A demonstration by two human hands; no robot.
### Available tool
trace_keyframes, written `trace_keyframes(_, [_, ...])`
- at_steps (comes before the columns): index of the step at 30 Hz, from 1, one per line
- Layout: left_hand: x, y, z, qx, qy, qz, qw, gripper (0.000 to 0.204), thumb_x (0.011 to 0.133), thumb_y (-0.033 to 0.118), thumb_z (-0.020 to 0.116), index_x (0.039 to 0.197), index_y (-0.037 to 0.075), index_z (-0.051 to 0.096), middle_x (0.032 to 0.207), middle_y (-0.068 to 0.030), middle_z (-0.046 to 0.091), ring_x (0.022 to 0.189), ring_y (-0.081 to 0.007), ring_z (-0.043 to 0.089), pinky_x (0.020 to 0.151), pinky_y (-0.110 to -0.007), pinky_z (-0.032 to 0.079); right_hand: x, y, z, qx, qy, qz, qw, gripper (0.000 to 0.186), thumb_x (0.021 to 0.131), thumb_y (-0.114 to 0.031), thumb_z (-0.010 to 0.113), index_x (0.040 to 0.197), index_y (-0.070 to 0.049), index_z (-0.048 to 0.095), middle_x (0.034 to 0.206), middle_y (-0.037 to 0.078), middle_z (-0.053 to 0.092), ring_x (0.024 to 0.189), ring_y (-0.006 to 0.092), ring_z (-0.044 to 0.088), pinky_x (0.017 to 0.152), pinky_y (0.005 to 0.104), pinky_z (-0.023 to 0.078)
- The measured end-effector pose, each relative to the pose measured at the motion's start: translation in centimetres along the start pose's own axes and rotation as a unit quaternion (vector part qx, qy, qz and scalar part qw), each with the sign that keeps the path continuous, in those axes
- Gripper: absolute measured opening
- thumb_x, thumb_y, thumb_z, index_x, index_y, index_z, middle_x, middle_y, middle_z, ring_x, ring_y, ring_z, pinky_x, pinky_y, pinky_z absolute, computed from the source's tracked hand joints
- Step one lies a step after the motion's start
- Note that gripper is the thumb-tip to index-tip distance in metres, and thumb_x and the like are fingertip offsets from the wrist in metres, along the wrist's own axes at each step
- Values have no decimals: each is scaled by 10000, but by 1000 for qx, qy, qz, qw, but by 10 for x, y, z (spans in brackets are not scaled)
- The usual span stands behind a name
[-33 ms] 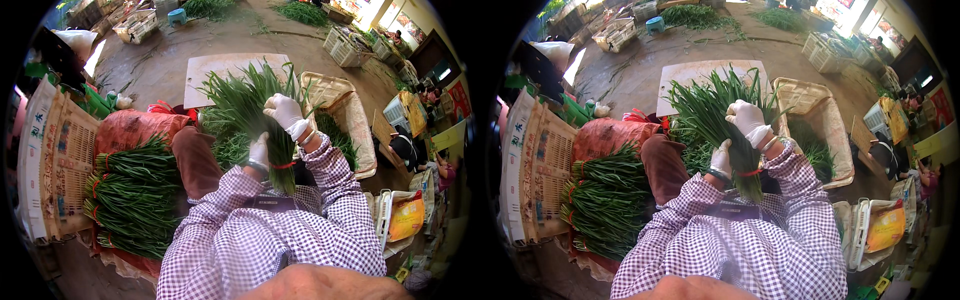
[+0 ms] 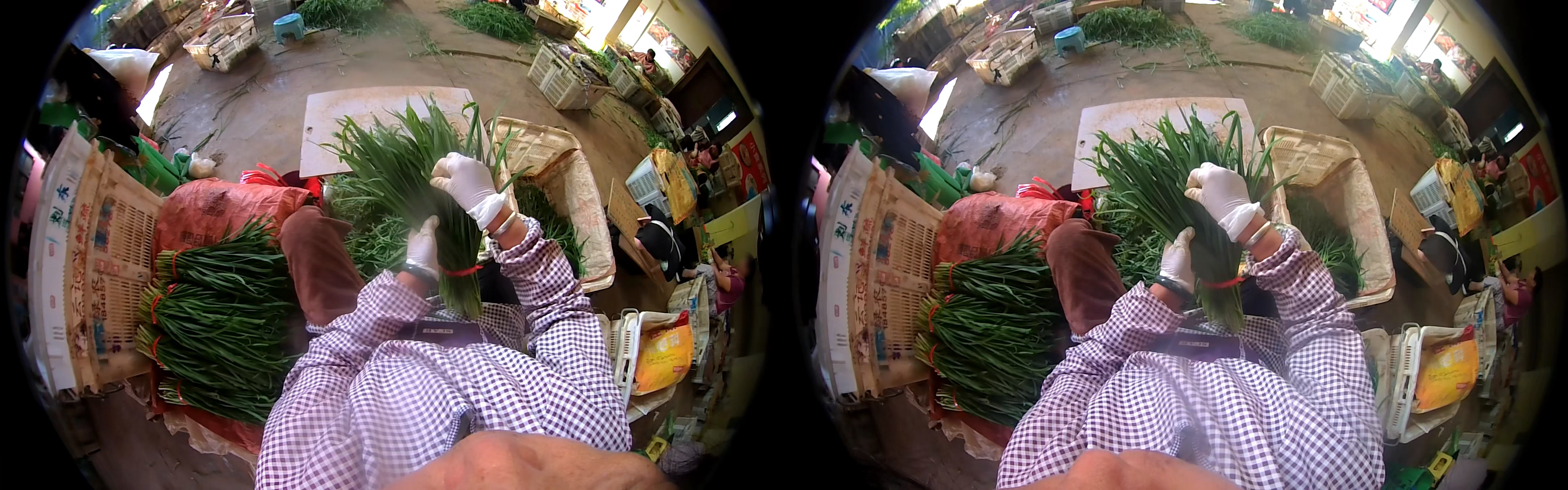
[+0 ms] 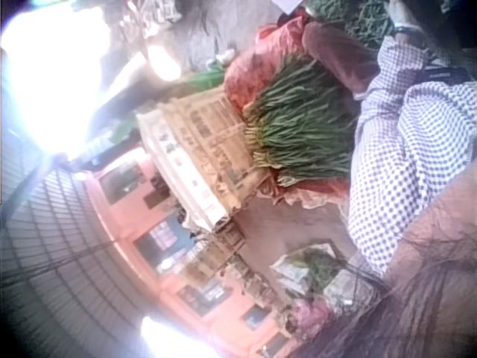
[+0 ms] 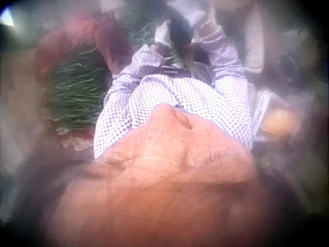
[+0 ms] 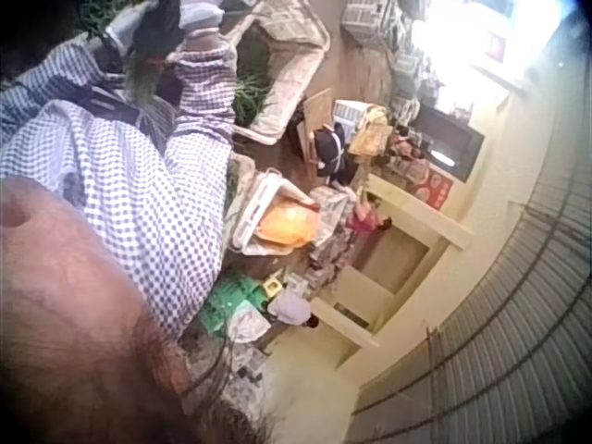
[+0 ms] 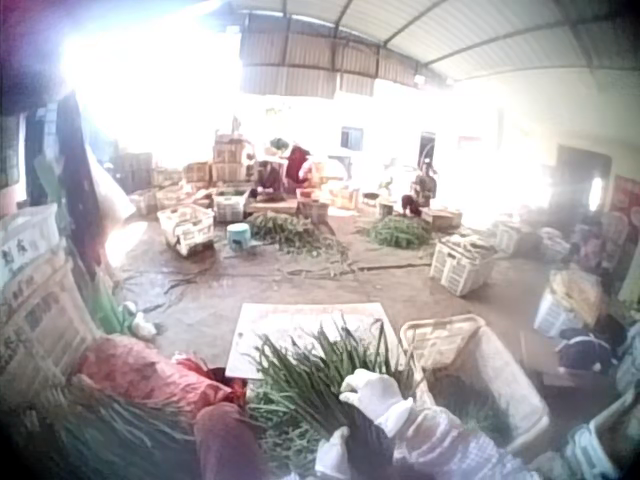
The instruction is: The person bundles stalks of green vegetables using red ties and trims the root ends with a large knife on a board.
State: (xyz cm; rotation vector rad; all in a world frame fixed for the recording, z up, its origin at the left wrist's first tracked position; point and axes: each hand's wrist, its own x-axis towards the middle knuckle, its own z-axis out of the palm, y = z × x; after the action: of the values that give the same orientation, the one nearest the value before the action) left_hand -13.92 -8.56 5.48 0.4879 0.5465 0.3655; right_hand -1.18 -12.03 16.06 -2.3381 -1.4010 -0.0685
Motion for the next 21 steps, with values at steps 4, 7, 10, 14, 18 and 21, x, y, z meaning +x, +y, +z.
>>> trace_keyframes(4, [5,-1,-4,-14,-7,-7,1000,330,900,108,618,1194,-23,544,1072,-80,627,918,-187,617,826,-323,515,7,3,-1,-85,9,-147,985,140,786,-203,687,834,-92,617,819,84,612,777,278,640,653,381,510])
trace_keyframes(7, [9,-8,-4,91,2,26,995,338,846,56,685,1160,-19,587,1045,-55,649,894,-161,620,821,-305,510,4,-4,12,-197,7,-208,958,154,799,-192,695,830,-72,603,793,84,610,744,246,644,615,323,506])
trace_keyframes(10, [23,-10,-11,0,2,21,1000,279,843,20,670,1117,12,617,995,-76,672,875,-205,658,799,-351,546,5,11,34,179,112,-96,973,152,818,-167,714,875,-51,633,789,89,632,708,165,626,604,257,485])
trace_keyframes(14, [41,-8,-19,19,4,24,1000,265,844,20,665,1106,13,625,990,-78,674,871,-213,659,792,-364,552,5,14,36,249,102,42,962,131,837,-139,716,887,-43,643,770,61,636,642,107,580,601,254,486])
trace_keyframes(18, [48,-12,-34,47,23,15,998,263,842,25,665,1103,13,629,1002,-88,676,882,-222,662,797,-375,557,31,19,12,-136,225,-86,961,128,851,-171,669,908,-76,606,830,93,634,769,287,649,617,360,494])
trace_keyframes(21, [27,4,-25,11,41,-23,999,242,853,70,669,1088,19,638,1013,-93,681,892,-229,664,816,-388,556,44,22,-39,95,307,-18,947,107,833,-108,681,919,-58,640,864,95,664,775,266,654,665,346,511])
